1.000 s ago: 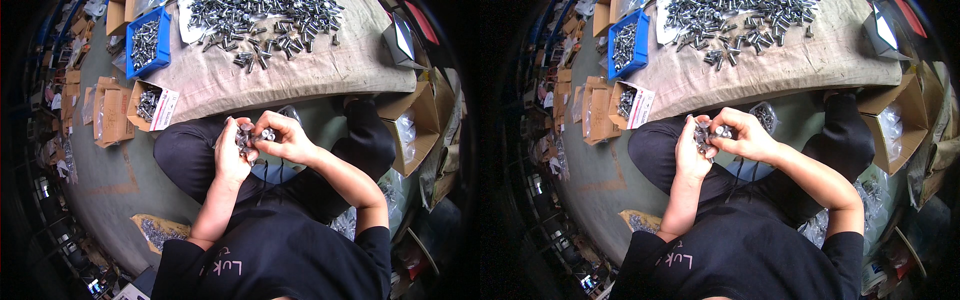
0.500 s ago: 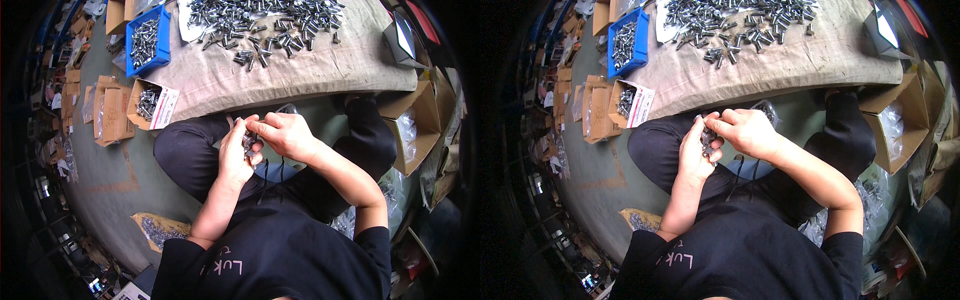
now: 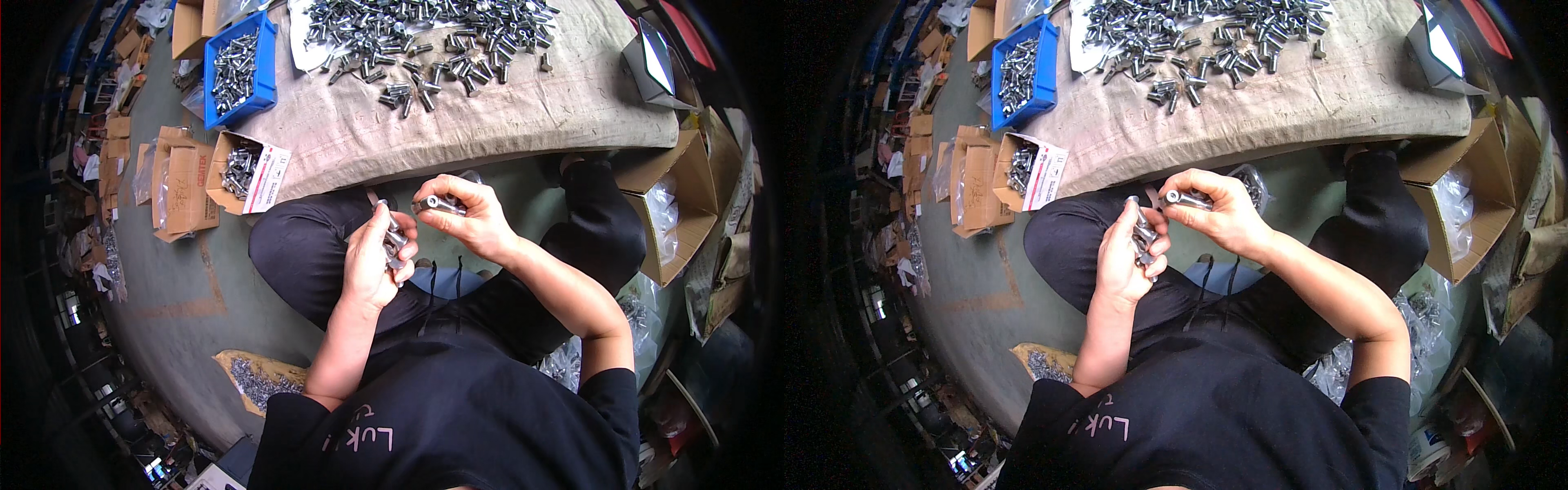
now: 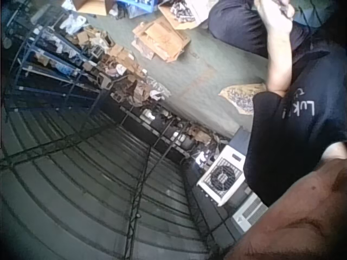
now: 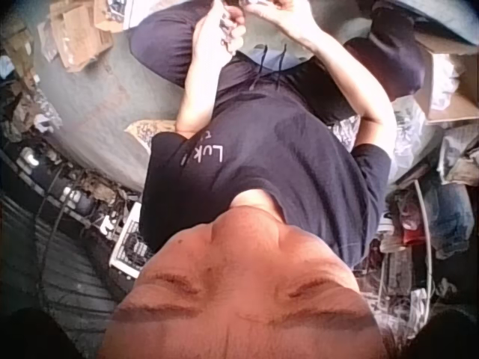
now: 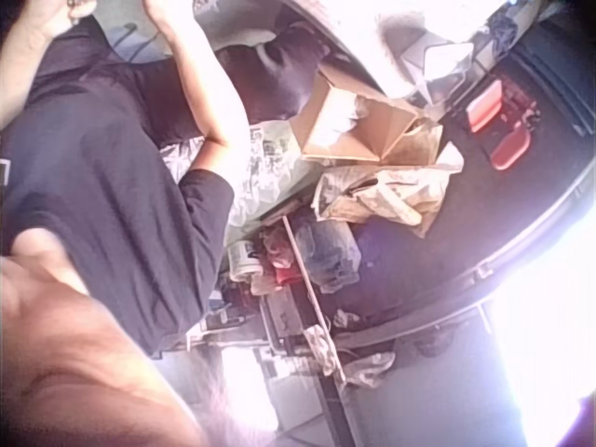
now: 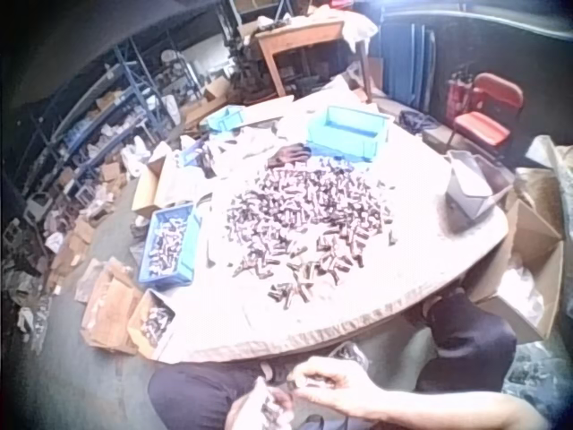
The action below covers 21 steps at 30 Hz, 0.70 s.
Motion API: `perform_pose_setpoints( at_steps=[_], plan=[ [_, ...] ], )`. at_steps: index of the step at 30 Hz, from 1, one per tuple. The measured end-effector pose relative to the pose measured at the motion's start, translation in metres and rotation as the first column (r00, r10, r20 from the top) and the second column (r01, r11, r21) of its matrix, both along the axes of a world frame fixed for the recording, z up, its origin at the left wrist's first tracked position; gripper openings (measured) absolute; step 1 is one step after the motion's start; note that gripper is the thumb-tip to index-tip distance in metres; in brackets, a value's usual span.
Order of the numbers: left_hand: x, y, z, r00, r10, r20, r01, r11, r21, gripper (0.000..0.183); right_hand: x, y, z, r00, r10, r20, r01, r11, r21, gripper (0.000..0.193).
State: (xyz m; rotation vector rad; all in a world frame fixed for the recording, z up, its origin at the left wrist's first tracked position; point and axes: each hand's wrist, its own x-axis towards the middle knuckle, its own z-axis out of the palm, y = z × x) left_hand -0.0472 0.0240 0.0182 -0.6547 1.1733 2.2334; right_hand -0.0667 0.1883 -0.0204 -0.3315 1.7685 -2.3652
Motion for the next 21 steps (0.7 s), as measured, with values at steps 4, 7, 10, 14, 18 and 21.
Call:
perform_pose_setpoints(
  at_steps=[4, 7, 10, 14, 18, 21],
  plan=[
    [0.001, 0.000, 0.002, 0.994, -0.104, 0.015, 0.103, 0.992, 0.070, 0.038, 0.001, 0.006, 0.006, 0.955, 0.128, 0.266, -0.063, 0.968, -0.242, 0.015],
    [0.000, -0.002, 0.004, 0.983, -0.172, 0.062, 0.159, 0.973, 0.170, 0.040, 0.002, 0.008, 0.004, 0.941, 0.194, 0.277, -0.129, 0.963, -0.237, 0.013],
    [-0.001, -0.001, 0.005, 0.965, -0.236, 0.111, 0.204, 0.949, 0.239, 0.040, 0.000, 0.002, 0.008, 0.988, 0.126, -0.088, -0.121, 0.991, 0.060, 0.014],
    [-0.002, 0.000, 0.009, 0.950, -0.311, 0.020, 0.309, 0.948, 0.077, 0.042, -0.006, 0.007, 0.011, 0.897, 0.182, -0.404, -0.007, 0.917, 0.398, 0.023],
    [-0.002, 0.005, 0.012, 0.903, -0.424, -0.068, 0.422, 0.905, -0.053, 0.045, -0.002, 0.007, 0.003, 0.906, 0.190, -0.378, -0.017, 0.910, 0.415, 0.026],
    [-0.002, 0.000, 0.012, 0.905, -0.406, -0.125, 0.414, 0.909, 0.045, 0.039, 0.000, 0.003, -0.003, 0.955, 0.101, -0.280, -0.012, 0.953, 0.303, 0.019]
  ],
)
